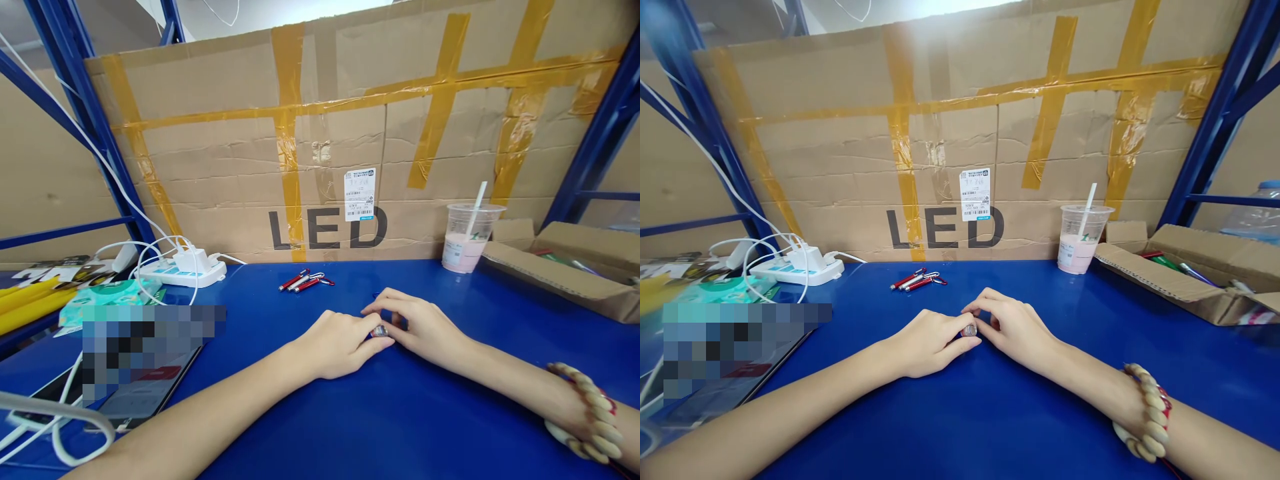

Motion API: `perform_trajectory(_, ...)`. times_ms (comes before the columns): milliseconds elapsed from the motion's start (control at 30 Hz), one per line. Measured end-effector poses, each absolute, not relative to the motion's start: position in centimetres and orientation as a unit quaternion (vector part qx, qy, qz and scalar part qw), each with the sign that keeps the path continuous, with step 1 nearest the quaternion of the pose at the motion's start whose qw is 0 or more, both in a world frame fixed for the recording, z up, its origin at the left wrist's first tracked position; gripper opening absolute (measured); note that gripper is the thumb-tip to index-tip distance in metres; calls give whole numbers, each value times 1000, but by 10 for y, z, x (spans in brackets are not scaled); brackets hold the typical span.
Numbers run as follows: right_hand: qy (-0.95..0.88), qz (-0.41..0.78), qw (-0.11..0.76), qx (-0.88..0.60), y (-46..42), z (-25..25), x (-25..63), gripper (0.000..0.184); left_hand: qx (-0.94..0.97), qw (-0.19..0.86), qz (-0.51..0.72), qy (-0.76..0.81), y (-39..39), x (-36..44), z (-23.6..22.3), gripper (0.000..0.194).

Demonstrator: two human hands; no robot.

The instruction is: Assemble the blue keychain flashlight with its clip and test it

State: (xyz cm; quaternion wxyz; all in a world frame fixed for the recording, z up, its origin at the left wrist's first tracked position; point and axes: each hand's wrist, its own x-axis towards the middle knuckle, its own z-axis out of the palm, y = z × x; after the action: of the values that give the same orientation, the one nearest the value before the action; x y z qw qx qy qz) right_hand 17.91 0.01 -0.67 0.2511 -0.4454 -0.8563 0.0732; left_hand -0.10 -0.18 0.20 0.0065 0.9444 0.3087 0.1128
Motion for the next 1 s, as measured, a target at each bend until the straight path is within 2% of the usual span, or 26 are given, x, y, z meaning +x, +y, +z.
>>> perform_trajectory(167, -842, 92, 313, -430, 2, -8, 177, 22, 942, 10, 119, 315, -2, 0, 1, 29)
perform_trajectory(400, -763, 277, 402, -424, 0, -3, 172, 22, 935, 15, 135, 326, -3, -2, 1, 26)
perform_trajectory(533, -730, 328, 428, -419, -2, -1, 173, 25, 927, 0, 136, 349, -3, -1, 0, 28)
perform_trajectory(733, -744, 392, 406, -358, -4, -2, 175, 26, 913, -7, 149, 379, -1, -2, -3, 34)
perform_trajectory(1000, -744, 416, 377, -362, -2, -1, 177, 29, 913, -29, 172, 369, 1, -3, -5, 34)
